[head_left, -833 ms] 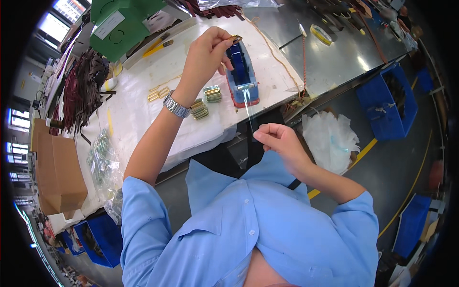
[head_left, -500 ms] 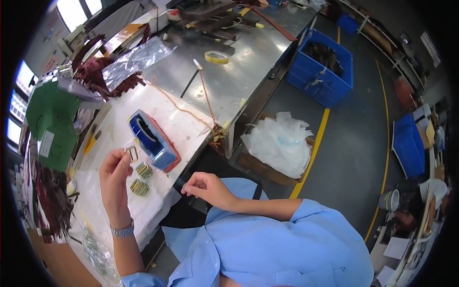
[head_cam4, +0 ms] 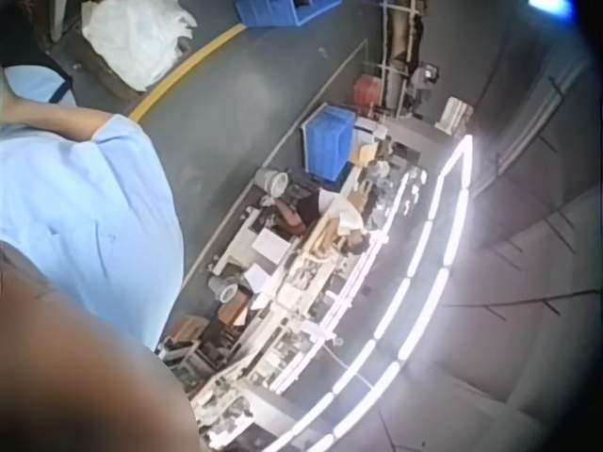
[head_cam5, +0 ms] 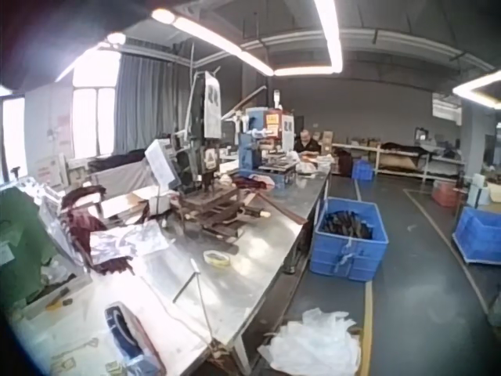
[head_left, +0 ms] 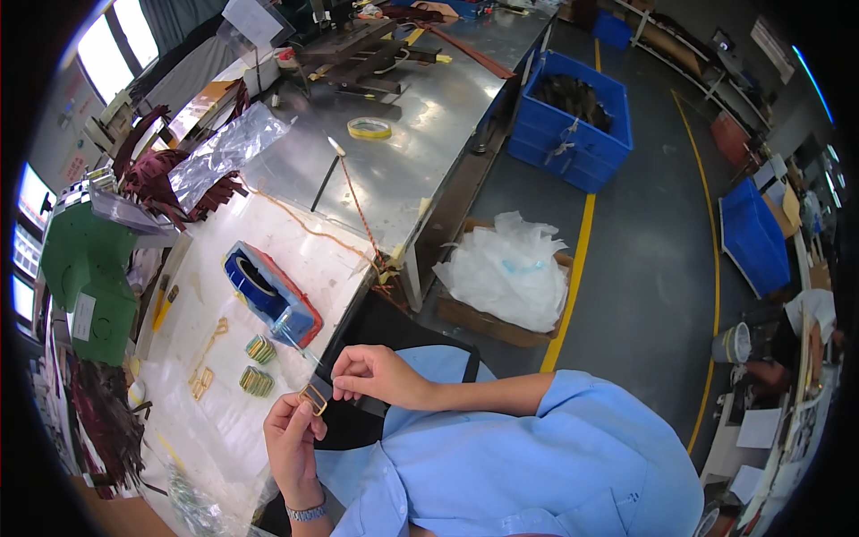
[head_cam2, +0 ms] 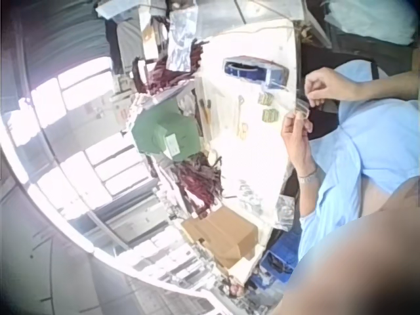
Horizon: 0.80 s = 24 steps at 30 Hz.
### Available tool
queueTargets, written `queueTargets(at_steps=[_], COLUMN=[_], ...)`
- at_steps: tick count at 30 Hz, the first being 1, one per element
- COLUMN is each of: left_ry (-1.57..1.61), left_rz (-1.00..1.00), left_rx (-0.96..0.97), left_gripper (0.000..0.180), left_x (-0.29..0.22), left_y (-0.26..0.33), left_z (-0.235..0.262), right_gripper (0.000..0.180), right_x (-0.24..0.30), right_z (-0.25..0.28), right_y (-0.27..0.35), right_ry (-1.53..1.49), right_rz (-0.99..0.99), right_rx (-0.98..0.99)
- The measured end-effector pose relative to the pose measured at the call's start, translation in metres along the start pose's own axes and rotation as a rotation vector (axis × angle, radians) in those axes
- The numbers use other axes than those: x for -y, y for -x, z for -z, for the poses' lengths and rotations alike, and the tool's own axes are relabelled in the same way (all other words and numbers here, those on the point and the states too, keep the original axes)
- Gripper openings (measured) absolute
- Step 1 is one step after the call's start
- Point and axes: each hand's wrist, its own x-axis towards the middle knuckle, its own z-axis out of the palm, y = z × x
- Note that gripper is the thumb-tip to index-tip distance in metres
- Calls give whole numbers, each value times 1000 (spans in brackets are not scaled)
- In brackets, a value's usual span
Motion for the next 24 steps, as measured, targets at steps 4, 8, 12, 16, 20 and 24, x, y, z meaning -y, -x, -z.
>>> queueTargets(at_steps=[4,8,12,16,20,24], left_ry=[22,-25,-113,-148,-225,-250], left_rz=[8,8,-33,-39,-56,-21], left_rx=[-53,-100,-30,-77,-71,-50], left_gripper=[12,14,18,17,17,17], left_x=[1,0,-12,-9,-11,-14], left_y=[11,7,-4,1,3,-1], left_z=[4,0,-13,-10,-17,-23], right_gripper=[13,11,12,15,18,26], right_x=[-1,2,24,17,20,24], right_z=[-6,-7,-3,-5,-10,-13], right_y=[0,-2,3,2,5,9], right_ry=[-12,-3,67,70,68,81], right_rz=[-31,-82,-29,-67,-93,-126], right_rx=[22,32,-29,-16,-19,-19])
